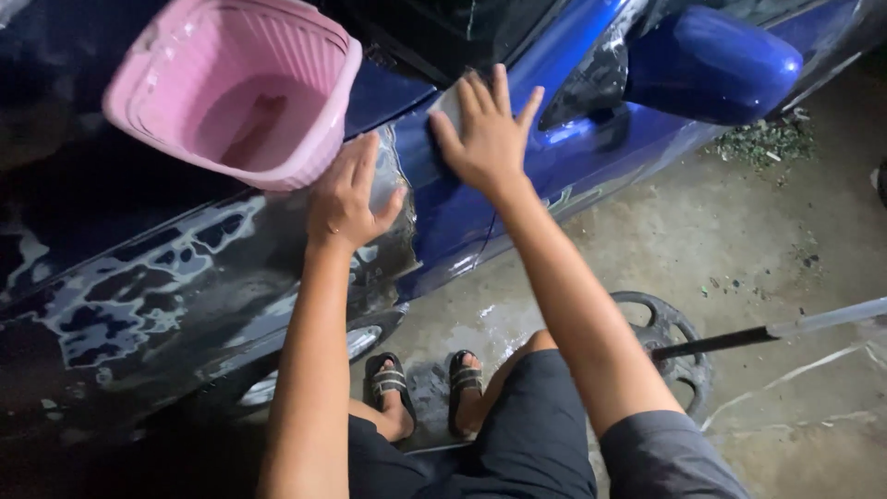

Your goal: Sanding the front fender of a blue car using sandpaper and water from a bucket.

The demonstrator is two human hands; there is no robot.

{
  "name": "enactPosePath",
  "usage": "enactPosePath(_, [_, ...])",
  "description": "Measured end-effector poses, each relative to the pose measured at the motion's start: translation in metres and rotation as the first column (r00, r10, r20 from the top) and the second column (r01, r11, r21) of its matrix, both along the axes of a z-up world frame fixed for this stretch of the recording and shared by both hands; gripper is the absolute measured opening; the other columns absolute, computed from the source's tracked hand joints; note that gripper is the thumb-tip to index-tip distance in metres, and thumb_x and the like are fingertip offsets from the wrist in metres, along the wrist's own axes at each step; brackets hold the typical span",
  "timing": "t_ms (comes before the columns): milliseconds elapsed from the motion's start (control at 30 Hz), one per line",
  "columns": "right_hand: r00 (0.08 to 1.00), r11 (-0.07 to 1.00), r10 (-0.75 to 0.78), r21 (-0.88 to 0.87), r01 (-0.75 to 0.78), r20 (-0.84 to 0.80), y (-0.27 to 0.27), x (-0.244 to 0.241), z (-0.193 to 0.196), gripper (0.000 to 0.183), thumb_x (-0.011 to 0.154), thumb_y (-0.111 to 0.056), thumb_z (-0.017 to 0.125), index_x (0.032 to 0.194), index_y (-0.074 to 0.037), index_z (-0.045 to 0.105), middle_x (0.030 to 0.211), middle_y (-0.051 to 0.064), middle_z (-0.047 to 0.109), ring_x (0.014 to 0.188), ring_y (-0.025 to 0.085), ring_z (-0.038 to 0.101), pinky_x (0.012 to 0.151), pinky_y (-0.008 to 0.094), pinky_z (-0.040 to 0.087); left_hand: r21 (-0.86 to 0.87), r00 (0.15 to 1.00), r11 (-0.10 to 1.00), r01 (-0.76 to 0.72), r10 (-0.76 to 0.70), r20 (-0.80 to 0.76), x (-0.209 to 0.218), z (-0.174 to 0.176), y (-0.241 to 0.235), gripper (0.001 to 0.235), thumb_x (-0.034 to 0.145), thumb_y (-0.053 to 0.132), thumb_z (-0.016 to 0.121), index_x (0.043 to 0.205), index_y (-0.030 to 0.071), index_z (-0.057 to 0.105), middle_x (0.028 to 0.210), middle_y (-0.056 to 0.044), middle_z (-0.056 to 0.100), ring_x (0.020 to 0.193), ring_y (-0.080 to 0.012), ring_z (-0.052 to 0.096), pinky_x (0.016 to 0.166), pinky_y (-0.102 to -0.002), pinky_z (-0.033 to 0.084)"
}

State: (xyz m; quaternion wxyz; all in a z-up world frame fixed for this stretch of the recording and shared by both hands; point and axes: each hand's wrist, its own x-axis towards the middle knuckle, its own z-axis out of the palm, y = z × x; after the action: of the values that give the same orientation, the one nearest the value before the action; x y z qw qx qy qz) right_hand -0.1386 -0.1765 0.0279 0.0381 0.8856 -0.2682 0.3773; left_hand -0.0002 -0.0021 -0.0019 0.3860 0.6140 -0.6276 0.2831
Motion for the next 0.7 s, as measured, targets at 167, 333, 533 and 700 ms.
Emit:
enactPosePath(167, [0.991,0.992,0.122,-0.001,-0.122,-0.063,-0.003,0.001,0.004,0.072,0.103,-0.058,0.046,0.148,-0.002,0.053,0.152,0.013,0.054,0.150,0.033,0.032,0.115,0.069,0.001,0.017,0.999,0.999,-0.044,0.044,0.014,-0.001,0.002,0.001,0.067,0.094,0.031,0.067,0.145,-0.008,0.048,0.137,-0.028,0.062,0.122,-0.0425,0.065,0.104,-0.047,0.053])
enactPosePath(333, [0.998,0.995,0.055,-0.087,-0.058,-0.043,-0.008,-0.002,0.003,0.083,0.103,-0.067,0.045,0.138,0.008,0.057,0.140,0.026,0.061,0.145,0.045,0.035,0.112,0.073,-0.003,0.002,1.000,1.000,-0.016,0.016,0.014,0.000,0.002,0.000,0.067,0.092,0.029,0.069,0.145,-0.007,0.048,0.137,-0.026,0.062,0.123,-0.0403,0.065,0.104,-0.046,0.054])
enactPosePath(533, [0.994,0.995,0.066,-0.072,-0.073,-0.086,-0.026,-0.013,0.005,0.093,0.102,-0.078,0.037,0.139,0.004,0.061,0.141,0.024,0.062,0.147,0.044,0.031,0.108,0.077,-0.004,-0.001,1.000,1.000,-0.005,0.005,0.008,-0.003,0.006,0.003,0.064,0.095,0.029,0.067,0.144,-0.008,0.049,0.136,-0.027,0.063,0.121,-0.0414,0.066,0.103,-0.046,0.055])
enactPosePath(700, [0.983,0.997,0.075,-0.020,-0.079,-0.167,-0.024,-0.010,0.007,0.099,0.089,-0.082,0.052,0.146,-0.001,0.054,0.148,0.018,0.056,0.149,0.041,0.028,0.110,0.078,0.000,-0.017,1.000,1.000,0.006,-0.005,0.006,-0.002,0.006,0.001,0.066,0.093,0.028,0.070,0.143,-0.009,0.049,0.136,-0.028,0.063,0.122,-0.0418,0.066,0.103,-0.047,0.054])
